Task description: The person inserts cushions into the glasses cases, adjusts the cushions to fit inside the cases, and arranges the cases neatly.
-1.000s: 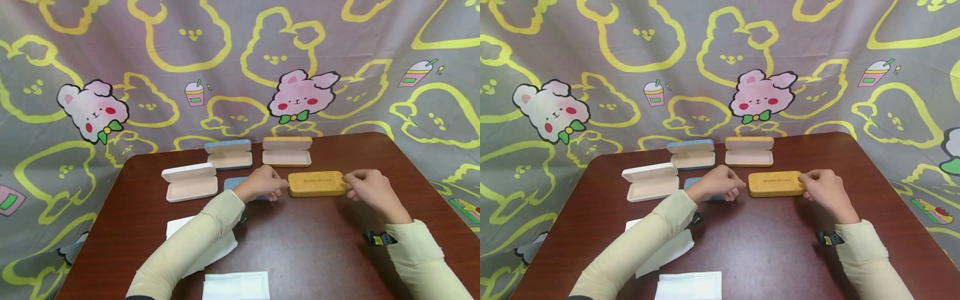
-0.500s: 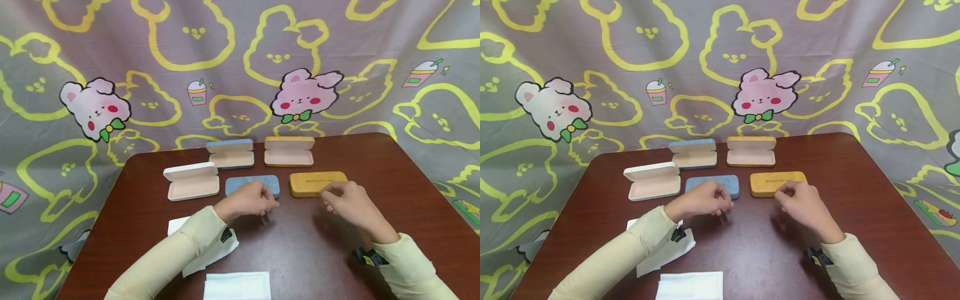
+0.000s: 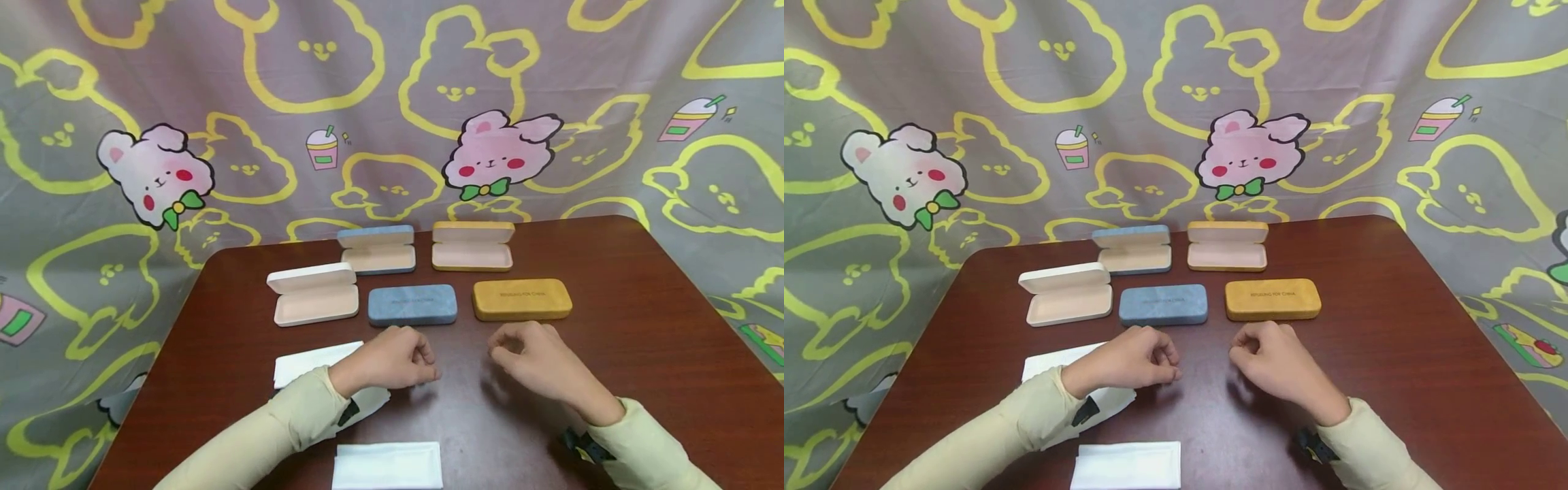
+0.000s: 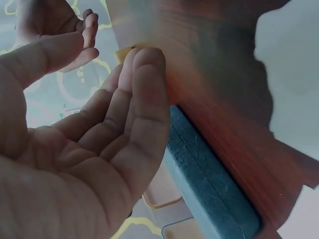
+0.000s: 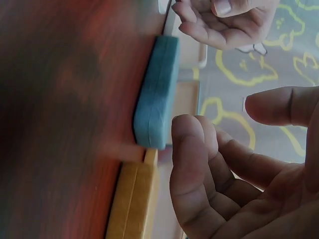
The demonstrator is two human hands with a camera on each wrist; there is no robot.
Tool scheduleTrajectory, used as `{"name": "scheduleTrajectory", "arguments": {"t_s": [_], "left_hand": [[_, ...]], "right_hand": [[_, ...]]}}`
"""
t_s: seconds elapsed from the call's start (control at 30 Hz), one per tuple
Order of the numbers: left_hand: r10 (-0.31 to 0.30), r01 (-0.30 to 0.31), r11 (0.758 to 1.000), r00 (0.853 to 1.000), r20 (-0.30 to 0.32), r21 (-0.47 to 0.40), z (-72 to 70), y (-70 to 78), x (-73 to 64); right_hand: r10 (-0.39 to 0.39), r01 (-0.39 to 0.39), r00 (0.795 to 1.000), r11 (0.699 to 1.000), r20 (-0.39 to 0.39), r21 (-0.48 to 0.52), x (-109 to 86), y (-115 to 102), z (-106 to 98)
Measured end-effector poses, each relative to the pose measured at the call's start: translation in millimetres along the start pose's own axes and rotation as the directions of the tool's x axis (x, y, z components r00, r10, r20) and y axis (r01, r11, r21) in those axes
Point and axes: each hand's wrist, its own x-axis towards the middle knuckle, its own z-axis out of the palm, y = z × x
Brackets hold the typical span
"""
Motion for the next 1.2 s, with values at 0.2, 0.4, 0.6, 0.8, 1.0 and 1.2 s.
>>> {"name": "scheduleTrajectory", "arguments": {"t_s": [0.2,0.4,0.6,0.8,1.0,1.2], "left_hand": [[-0.011,0.011,1.000,1.000,0.009,0.002,2.6,-3.1,-17.8],[0.009,-0.010,1.000,0.999,0.035,0.023,9.2,-3.7,-36.2],[0.046,-0.048,0.998,0.998,0.047,0.040,11.8,-7.9,-51.0],[0.025,-0.032,0.993,0.998,0.058,0.118,13.3,-12.4,-67.1],[0.003,-0.019,0.959,0.998,0.059,0.284,14.2,-17.6,-81.9],[-0.077,0.045,0.931,0.994,0.076,0.363,12.8,-22.6,-92.3]], "right_hand": [[-0.082,0.082,0.996,0.997,0.036,0.006,-3.6,-9.9,17.0],[-0.157,0.156,0.984,0.988,0.082,0.015,-9.5,-19.6,34.2],[-0.205,0.201,0.966,0.979,0.157,0.040,-18.3,-26.9,50.1],[-0.228,0.203,0.942,0.971,0.247,0.124,-24.2,-31.3,62.5],[-0.251,0.224,0.923,0.967,0.293,0.123,-27.5,-33.1,73.6],[-0.247,0.235,0.911,0.969,0.331,0.077,-28.1,-31.3,82.1]]}}
